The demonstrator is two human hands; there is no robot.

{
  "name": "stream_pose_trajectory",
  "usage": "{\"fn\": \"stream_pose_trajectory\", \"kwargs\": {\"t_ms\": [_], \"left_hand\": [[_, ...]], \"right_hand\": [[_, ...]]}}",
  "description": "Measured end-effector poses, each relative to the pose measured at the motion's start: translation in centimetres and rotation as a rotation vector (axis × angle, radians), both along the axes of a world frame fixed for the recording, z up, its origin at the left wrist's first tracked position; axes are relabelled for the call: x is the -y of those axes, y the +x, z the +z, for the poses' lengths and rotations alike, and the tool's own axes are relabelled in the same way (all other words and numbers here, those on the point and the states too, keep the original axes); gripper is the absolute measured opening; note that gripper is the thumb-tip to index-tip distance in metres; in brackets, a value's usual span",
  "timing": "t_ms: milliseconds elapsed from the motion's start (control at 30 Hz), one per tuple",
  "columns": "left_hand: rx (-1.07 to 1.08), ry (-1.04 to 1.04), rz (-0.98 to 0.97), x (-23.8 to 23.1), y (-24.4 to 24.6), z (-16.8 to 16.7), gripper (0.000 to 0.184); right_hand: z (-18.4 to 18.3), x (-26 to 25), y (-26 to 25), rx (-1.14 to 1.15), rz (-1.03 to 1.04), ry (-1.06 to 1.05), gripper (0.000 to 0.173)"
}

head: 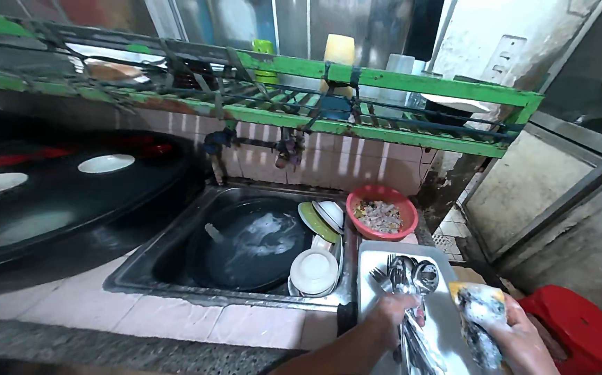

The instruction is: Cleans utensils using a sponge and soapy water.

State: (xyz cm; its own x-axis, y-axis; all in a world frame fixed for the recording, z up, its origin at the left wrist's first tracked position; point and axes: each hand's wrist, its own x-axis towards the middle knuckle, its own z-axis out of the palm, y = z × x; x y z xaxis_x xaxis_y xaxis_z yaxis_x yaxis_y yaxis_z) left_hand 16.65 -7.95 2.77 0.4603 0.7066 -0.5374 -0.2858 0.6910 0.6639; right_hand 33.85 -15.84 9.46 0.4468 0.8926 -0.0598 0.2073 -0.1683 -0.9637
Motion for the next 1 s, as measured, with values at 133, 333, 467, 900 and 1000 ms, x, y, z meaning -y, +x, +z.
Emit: {"fn": "stream_pose_trajectory", "kwargs": {"t_ms": [133,333,467,900,1000], "left_hand": [[-0.124,0.098,-0.099,0.0,-0.2,0.0,0.017],[-0.302,0.170,-0.123,0.4,0.5,0.4,0.017],[-0.493,0.209,-0.071,0.7,0.2,1.0,0.010],[-0.439,0.166,-0.056,0.6,-0.2,0.6,0.008],[-0.349,0.081,-0.038,0.1,0.1,0.2,0.006]], "right_hand": [[-0.3,-0.5,-0.4,0.048,0.034,-0.030,0.069],[-3.7,-3.2,-2.2,0.158,-0.041,-0.049,0.062],[-5.3,-2.6,-4.8,0.250,0.049,-0.107,0.064],[-5.6,-4.1,-4.1,0.573,0.143,-0.049,0.056],[-4.8,-6.0,-1.4,0.470,-0.040,0.058,0.052]]}}
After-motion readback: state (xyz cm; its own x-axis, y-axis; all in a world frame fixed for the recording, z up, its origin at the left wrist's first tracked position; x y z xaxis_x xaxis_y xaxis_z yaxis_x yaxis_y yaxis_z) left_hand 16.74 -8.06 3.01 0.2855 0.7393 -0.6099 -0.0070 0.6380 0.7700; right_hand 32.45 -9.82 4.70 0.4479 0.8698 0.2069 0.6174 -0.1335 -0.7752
